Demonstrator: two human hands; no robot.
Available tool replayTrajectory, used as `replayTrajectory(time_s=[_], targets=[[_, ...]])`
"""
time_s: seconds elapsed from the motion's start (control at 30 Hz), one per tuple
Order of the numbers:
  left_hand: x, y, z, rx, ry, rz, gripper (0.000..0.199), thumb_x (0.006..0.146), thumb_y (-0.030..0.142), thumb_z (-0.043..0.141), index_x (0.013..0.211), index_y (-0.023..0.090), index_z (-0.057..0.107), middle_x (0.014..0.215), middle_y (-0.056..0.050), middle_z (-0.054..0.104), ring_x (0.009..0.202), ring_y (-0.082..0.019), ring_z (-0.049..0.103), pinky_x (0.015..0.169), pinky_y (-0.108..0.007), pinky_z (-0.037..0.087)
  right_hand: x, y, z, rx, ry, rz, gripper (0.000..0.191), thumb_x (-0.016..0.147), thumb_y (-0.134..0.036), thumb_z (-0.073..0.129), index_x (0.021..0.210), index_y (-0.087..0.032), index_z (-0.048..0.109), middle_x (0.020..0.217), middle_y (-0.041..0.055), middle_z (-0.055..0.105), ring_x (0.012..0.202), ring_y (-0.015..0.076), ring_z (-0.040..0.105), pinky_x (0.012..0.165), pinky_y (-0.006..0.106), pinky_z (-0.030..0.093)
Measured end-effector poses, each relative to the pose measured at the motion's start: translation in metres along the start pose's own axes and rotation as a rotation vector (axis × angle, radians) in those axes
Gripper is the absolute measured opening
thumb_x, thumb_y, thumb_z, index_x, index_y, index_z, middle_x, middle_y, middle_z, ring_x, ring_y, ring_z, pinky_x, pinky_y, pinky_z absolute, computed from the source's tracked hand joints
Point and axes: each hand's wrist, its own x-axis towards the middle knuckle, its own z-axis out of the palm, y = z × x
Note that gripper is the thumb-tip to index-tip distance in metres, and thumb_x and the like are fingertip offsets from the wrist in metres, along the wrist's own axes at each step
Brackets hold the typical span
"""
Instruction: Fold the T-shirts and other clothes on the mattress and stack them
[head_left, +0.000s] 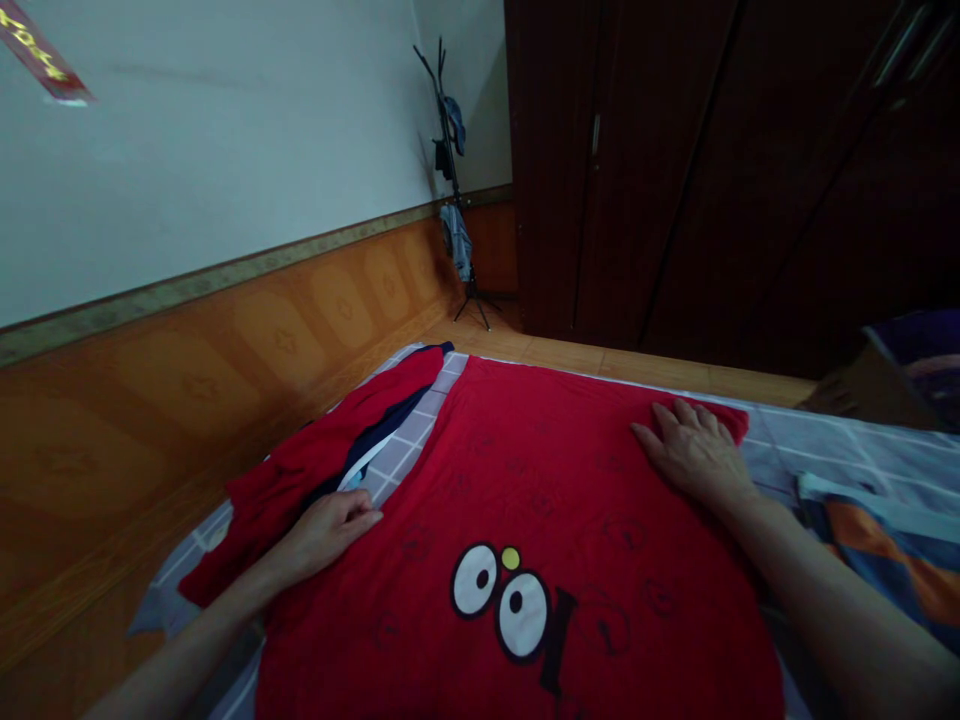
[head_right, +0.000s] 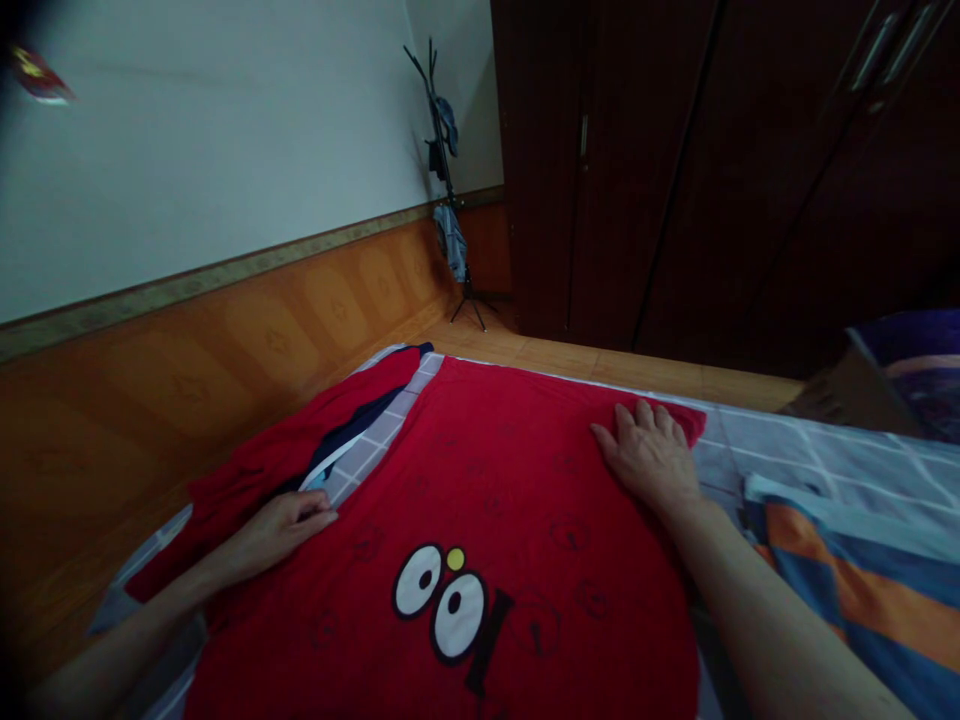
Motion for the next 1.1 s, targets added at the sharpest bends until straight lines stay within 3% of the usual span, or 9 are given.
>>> replayTrajectory(time_s=[0.2, 0.33, 0.4, 0.47, 0.6, 0.73, 0.83, 0.93, 1.1], targets=[[-0.004, -0.005, -0.008, 0.239, 0.102, -0.135, 0.029, 0.088, 0.041, 0.036, 0.072, 0.021, 0.050, 0.070, -0.001, 0.061, 0.068, -0.020, 0.059, 0.062, -0.028, 0.038, 0.000, 0.000, 0.000, 0.022, 0.002, 0.006, 0.052, 0.092, -0.052, 0.030, 0.113, -0.012, 0.056, 0.106, 0.0174, 0.054, 0.099, 0.0303, 0.049, 0.084, 0.041, 0.036], [0.009, 0.029, -0.004, 0.336, 0.223, 0.113, 0.031, 0.093, 0.038, 0.033, 0.103, 0.020, 0.056, 0.110, -0.008, 0.062, 0.100, -0.022, 0.059, 0.086, -0.033, 0.043, 0.001, 0.000, 0.000, 0.018, -0.009, 0.012, 0.052, 0.092, -0.052, 0.029, 0.112, -0.012, 0.056, 0.108, 0.0172, 0.054, 0.102, 0.0308, 0.048, 0.085, 0.041, 0.037], [0.024, 0.045, 0.001, 0.348, 0.191, 0.287, 0.042, 0.094, 0.041, 0.031, 0.126, 0.018, 0.049, 0.135, -0.010, 0.049, 0.122, -0.021, 0.046, 0.102, -0.035, 0.035, 0.001, 0.000, 0.000, 0.034, -0.014, 0.013, 0.053, 0.092, -0.052, 0.030, 0.115, -0.012, 0.055, 0.111, 0.0178, 0.054, 0.103, 0.0313, 0.048, 0.085, 0.042, 0.036], [0.043, 0.052, 0.007, 0.385, 0.099, 0.358, 0.052, 0.094, 0.044, 0.031, 0.138, 0.017, 0.039, 0.146, -0.010, 0.037, 0.133, -0.022, 0.035, 0.109, -0.037, 0.027, 0.000, 0.000, -0.002, 0.050, -0.017, 0.017, 0.053, 0.092, -0.051, 0.029, 0.118, -0.012, 0.055, 0.113, 0.0185, 0.054, 0.105, 0.0321, 0.046, 0.086, 0.043, 0.036], [0.072, 0.044, 0.014, 0.506, 0.151, 0.193, 0.058, 0.094, 0.049, 0.029, 0.140, 0.014, 0.037, 0.144, -0.014, 0.040, 0.133, -0.027, 0.035, 0.109, -0.046, 0.025, -0.004, -0.002, -0.009, 0.059, -0.021, 0.028, 0.052, 0.093, -0.050, 0.029, 0.118, -0.012, 0.055, 0.114, 0.0180, 0.054, 0.108, 0.0320, 0.046, 0.087, 0.043, 0.035], [0.078, 0.040, 0.015, 0.553, 0.153, 0.232, 0.059, 0.094, 0.046, 0.027, 0.139, 0.010, 0.038, 0.144, -0.015, 0.039, 0.134, -0.027, 0.034, 0.110, -0.043, 0.026, -0.005, -0.005, -0.016, 0.097, -0.034, 0.053, 0.051, 0.093, -0.049, 0.029, 0.116, -0.013, 0.055, 0.114, 0.0179, 0.054, 0.108, 0.0322, 0.045, 0.088, 0.043, 0.035], [0.071, 0.050, 0.018, 0.539, 0.239, 0.236, 0.057, 0.095, 0.041, 0.026, 0.141, 0.008, 0.035, 0.146, -0.016, 0.036, 0.136, -0.027, 0.031, 0.112, -0.045, 0.023, -0.007, -0.007, -0.017, 0.142, -0.046, 0.072, 0.052, 0.093, -0.050, 0.029, 0.118, -0.012, 0.054, 0.118, 0.0196, 0.052, 0.111, 0.0338, 0.043, 0.089, 0.045, 0.033], [0.063, 0.058, 0.032, 0.450, 0.180, 0.392, 0.058, 0.095, 0.045, 0.026, 0.145, 0.014, 0.027, 0.151, -0.010, 0.027, 0.140, -0.023, 0.022, 0.113, -0.042, 0.023, -0.009, -0.008, -0.018, 0.147, -0.058, 0.082, 0.053, 0.093, -0.050, 0.028, 0.121, -0.012, 0.053, 0.121, 0.0191, 0.051, 0.113, 0.0337, 0.042, 0.092, 0.046, 0.032], [0.061, 0.052, 0.060, 0.401, 0.213, 0.383, 0.056, 0.095, 0.046, 0.029, 0.143, 0.017, 0.032, 0.151, -0.011, 0.026, 0.140, -0.025, 0.021, 0.112, -0.048, 0.023, -0.008, -0.008, -0.028, 0.136, -0.079, 0.105, 0.053, 0.093, -0.049, 0.027, 0.122, -0.012, 0.052, 0.124, 0.0185, 0.051, 0.114, 0.0324, 0.042, 0.093, 0.046, 0.032]])
